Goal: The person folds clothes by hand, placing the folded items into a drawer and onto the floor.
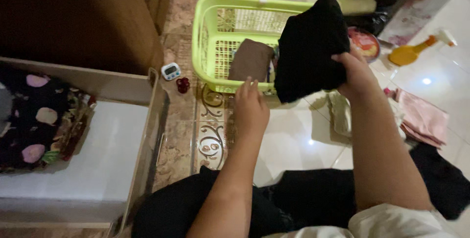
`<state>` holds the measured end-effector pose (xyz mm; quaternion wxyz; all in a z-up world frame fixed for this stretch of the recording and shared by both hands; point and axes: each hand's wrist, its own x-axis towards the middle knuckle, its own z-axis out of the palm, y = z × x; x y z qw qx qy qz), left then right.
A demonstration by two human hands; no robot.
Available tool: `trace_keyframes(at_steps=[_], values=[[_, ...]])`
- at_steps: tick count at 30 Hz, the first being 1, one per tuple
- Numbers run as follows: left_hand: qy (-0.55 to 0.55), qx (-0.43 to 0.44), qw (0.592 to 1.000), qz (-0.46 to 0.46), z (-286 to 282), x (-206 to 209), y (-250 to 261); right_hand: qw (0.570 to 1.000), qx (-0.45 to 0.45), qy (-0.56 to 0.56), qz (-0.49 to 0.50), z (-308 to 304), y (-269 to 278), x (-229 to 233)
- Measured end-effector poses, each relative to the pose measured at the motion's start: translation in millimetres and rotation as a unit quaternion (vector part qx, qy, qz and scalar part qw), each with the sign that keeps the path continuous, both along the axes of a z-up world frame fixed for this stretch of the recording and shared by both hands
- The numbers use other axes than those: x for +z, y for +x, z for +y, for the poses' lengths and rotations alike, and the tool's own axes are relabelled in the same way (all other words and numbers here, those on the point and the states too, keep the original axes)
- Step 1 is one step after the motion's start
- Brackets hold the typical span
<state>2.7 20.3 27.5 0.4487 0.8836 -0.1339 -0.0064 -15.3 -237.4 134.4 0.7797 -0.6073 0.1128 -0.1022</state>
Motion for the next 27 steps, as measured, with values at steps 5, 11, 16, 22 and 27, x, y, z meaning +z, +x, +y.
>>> trace_keyframes(at_steps=[5,11,16,22,27], values=[[-0.329,-0.126,0.858,0.374,-11.1,6.5,-7.3,0.993,-0.024,-0.042,0.108,11.5,-96.4,6.4],[-0.421,-0.274,0.612,0.611,-32.2,-25.7,-39.3,0.916,0.085,-0.318,0.228,36.8,-138.1,-34.0],[-0.420,-0.151,0.618,0.648,-22.9,-147.7,12.7,0.730,0.316,-0.603,0.055,71.3,-139.5,-92.6],[0.184,-0.055,0.915,0.355,18.7,-226.2,39.6,0.737,0.392,-0.496,0.241,36.1,-131.4,-196.3],[0.186,-0.117,0.964,0.152,6.8,-163.2,6.5,0.727,0.180,-0.470,0.467,-13.2,-107.6,-211.0]])
